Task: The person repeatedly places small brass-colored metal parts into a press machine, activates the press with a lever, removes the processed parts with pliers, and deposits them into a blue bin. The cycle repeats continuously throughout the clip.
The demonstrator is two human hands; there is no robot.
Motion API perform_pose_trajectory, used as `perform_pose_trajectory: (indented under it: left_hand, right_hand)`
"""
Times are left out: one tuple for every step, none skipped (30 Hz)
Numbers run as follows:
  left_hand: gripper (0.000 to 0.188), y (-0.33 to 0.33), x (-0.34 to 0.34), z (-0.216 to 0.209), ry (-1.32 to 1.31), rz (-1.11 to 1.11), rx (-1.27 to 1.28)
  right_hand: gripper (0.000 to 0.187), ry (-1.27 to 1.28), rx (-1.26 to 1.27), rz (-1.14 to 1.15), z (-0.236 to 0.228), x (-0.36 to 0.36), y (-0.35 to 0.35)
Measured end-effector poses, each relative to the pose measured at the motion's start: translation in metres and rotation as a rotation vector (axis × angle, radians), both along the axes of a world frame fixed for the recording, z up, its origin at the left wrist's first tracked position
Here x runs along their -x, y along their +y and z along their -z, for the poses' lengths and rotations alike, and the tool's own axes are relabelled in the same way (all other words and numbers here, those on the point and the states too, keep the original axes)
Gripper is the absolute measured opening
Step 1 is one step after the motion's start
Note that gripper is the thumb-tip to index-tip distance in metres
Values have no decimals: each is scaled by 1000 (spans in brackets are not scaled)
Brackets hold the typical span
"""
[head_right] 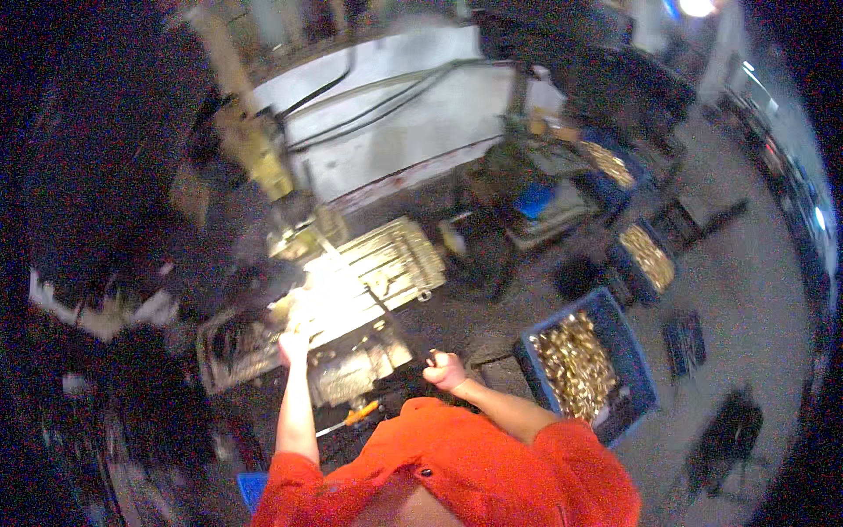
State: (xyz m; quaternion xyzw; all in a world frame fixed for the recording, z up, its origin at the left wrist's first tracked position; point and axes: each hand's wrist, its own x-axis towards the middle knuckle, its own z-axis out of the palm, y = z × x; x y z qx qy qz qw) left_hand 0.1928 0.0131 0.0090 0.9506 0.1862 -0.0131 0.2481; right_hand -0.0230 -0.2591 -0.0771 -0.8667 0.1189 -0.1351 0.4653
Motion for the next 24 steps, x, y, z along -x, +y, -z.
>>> perform_pose_trajectory:
  left_hand:
    - [48,11,-8,15,-16,37,17]
    - [51,10,-10,25,-77,27,28]
    - [57,16,-15,33,-80,93,-33]
    - [62,19,-24,57,-113,103,-58]
    - [63,40,-37,84,-158,68,-71]
    - [64,32,-36,79,-112,87,-90]
    - [64,32,-38,79,-117,83,-102]
    - [66,37,-39,81,-124,61,-150]
    - [68,55,-49,96,-161,199,-180]
    - [69,32,-39,78,-164,181,-171]
    - [70,12,-19,46,-167,157,-164]
    - [71,10,-11,34,-147,137,-123]
    - [72,11,-8,29,-126,105,-84]
    - [72,15,-9,30,-97,83,-97]
    - [72,11,-7,25,-99,83,-83]
    - [71,8,-2,19,-112,98,-74]
    - [71,6,3,12,-122,107,-63]
    - [71,11,0,15,-121,89,-71]
    - [71,15,-4,23,-114,80,-77]
    - [72,16,-6,27,-106,74,-85]
    - [70,17,-9,30,-108,93,-65]
    - [69,17,-12,32,-109,112,-45]
    - [68,19,-13,33,-110,124,-26]
    - [68,18,-14,34,-116,143,-38]
  right_hand:
    - [21,68,-48,-52,-18,-1,1]
    - [22,59,-94,-49,-19,1,0]
    - [22,46,-143,-51,-19,4,1]
    - [23,75,-115,-43,-24,10,-2]
    - [23,89,-89,-66,-32,11,1]
    - [23,88,-94,-12,-25,18,1]
    - [23,35,-120,41,-26,24,5]
    - [22,109,-109,-8,-55,31,6]
    - [21,186,-97,-66,-92,38,6]
    - [21,213,-121,-51,-103,49,3]
    - [20,236,-146,-42,-110,59,1]
    - [19,255,-169,-60,-121,67,2]
    - [19,283,-222,-67,-139,73,4]
    - [19,309,-274,-76,-161,79,6]
    - [21,337,-328,-77,-174,84,3]
    - [29,305,-321,-137,-178,90,-2]
    - [33,276,-543,-175,-192,97,-8]
    - [36,243,-765,-227,-211,102,-13]
    - [40,206,-985,-268,-226,108,-18]
    - [40,111,-1157,-234,-231,114,-23]
    - [41,10,-1325,-198,-235,120,-26]
    - [43,-164,-1441,-310,-230,122,-30]
    - [49,-229,-1406,-305,-232,125,-29]
    - [56,-293,-1369,-301,-234,128,-27]
